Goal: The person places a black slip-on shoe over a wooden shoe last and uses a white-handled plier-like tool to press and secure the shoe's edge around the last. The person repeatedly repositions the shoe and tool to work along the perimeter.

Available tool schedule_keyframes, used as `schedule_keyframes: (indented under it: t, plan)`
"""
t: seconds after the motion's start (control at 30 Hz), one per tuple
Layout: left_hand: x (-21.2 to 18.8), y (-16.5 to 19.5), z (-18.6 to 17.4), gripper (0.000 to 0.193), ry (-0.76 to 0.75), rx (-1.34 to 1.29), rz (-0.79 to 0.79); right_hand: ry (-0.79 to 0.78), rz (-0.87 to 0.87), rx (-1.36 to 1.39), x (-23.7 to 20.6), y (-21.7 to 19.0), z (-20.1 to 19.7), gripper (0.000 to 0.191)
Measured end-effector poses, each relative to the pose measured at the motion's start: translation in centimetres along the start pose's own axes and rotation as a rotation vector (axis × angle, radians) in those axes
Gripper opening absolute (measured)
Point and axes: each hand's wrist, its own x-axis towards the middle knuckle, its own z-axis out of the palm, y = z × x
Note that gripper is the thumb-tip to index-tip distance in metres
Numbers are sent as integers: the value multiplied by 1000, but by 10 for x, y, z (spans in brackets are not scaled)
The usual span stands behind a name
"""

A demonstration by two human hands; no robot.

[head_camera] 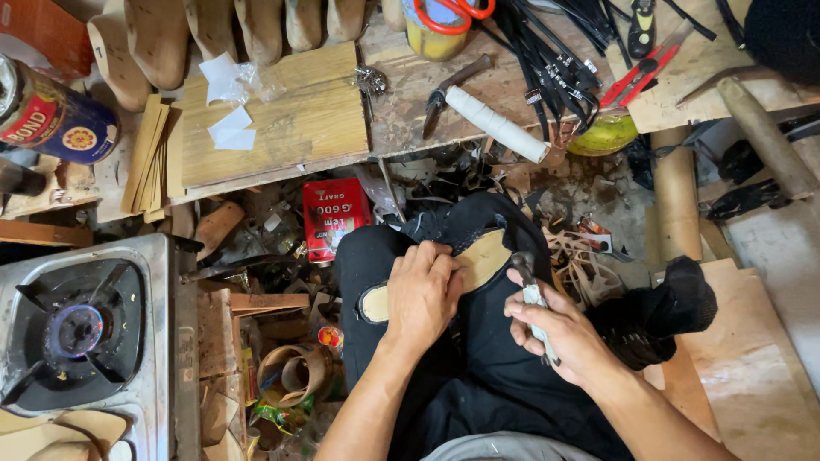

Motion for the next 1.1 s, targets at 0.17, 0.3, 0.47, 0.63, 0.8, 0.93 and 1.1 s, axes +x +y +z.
schedule_keyframes:
  t: [0.17, 0.3, 0.47, 0.63, 0.8, 0.93, 1.1]
  plan:
    - [10, 3, -3, 35, -118, 47, -77, -31, 9, -30, 3, 4, 1, 65]
    - [22, -3, -6, 46, -229, 83, -142, -49, 12, -40, 5, 9, 1, 63]
    - [33, -13, -8, 56, -420, -6, -270, -7, 34, -43, 2, 14, -2, 62]
    - [43, -16, -9, 57, -581, 59, -312, 11, 64, -80, -2, 13, 1, 58]
    - [36, -15, -10, 59, -496, 40, -268, 10, -114, -587, -6, -9, 16, 45]
    - [29, -15, -7, 58, -481, 43, -295, -16, -348, -699, -25, -34, 32, 56]
    - [29, -17, -6, 59, -459, 67, -277, 1, -907, -586, -35, -46, 51, 31]
